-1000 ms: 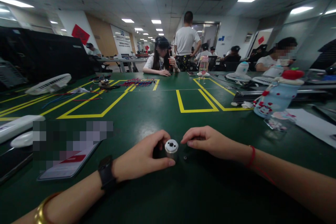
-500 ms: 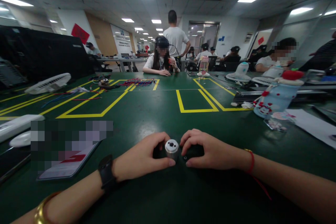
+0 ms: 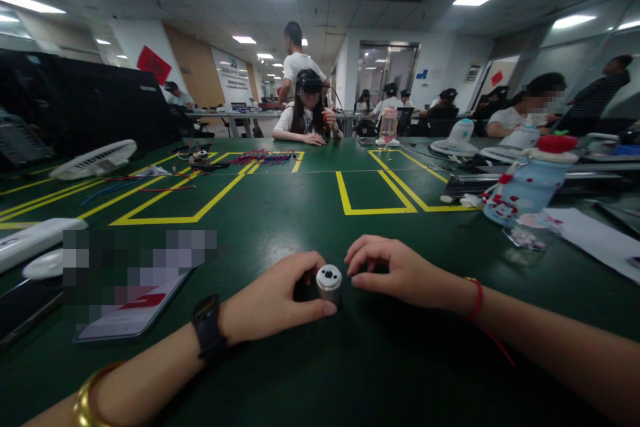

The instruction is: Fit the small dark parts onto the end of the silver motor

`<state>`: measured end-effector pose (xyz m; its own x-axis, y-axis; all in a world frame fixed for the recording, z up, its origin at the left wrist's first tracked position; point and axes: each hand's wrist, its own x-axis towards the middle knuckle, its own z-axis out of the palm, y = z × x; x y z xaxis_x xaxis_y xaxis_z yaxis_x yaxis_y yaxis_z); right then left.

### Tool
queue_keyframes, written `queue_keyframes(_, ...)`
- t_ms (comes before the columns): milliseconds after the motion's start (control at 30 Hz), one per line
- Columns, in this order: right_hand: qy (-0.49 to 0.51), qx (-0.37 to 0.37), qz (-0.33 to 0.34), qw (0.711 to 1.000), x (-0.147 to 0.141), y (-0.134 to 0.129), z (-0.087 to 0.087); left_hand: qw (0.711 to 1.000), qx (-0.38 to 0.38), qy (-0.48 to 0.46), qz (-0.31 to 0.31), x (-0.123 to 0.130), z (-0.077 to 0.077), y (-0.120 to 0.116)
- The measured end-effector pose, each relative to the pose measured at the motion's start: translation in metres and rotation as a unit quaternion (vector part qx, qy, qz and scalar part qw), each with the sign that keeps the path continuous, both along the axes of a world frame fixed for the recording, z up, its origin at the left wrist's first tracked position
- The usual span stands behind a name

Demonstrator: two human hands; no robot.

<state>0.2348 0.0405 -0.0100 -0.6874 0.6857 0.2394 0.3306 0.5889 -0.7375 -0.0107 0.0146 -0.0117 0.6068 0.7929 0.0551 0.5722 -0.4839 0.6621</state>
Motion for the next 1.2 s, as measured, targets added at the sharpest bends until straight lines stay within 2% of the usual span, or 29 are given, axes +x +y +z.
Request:
queue_keyframes(67,0.022,0.011,-0.019,1.0,-0.002,-0.001,0.004,1.0,0.012,0.0,-0.001,0.001,0.0,0.0)
queue_keyframes(167,0.052,0.077,-0.034,0.995,-0.006,-0.007,0.01,1.0,0.028,0.007,0.001,0.003,0.0,-0.001)
queue_keyframes(300,0.071,0.17,-0.023,0.983,-0.013,-0.017,0.015,0.998,0.059,0.009,0.007,0.008,-0.002,-0.003)
queue_keyframes(400,0.067,0.19,-0.023,0.979,-0.016,-0.018,0.013,0.997,0.081,-0.002,0.006,0.011,-0.005,-0.005)
queue_keyframes(633,0.044,0.156,-0.026,0.986,-0.019,-0.019,0.011,0.995,0.102,0.002,0.002,0.015,-0.008,-0.004)
queue_keyframes(800,0.04,0.118,-0.019,0.992,-0.017,-0.024,0.013,0.996,0.078,-0.03,0.006,0.013,-0.007,-0.005)
queue_keyframes(933,0.053,0.021,-0.041,0.998,-0.016,-0.027,0.004,0.992,0.065,-0.092,0.049,0.013,-0.002,-0.009)
queue_keyframes(1033,0.065,-0.042,-0.03,0.997,-0.019,-0.027,-0.007,0.986,0.08,-0.122,0.084,0.014,0.002,-0.013)
queue_keyframes(1200,0.025,-0.029,-0.026,0.999,-0.021,-0.024,-0.016,0.984,0.07,-0.154,0.062,0.019,0.006,-0.015)
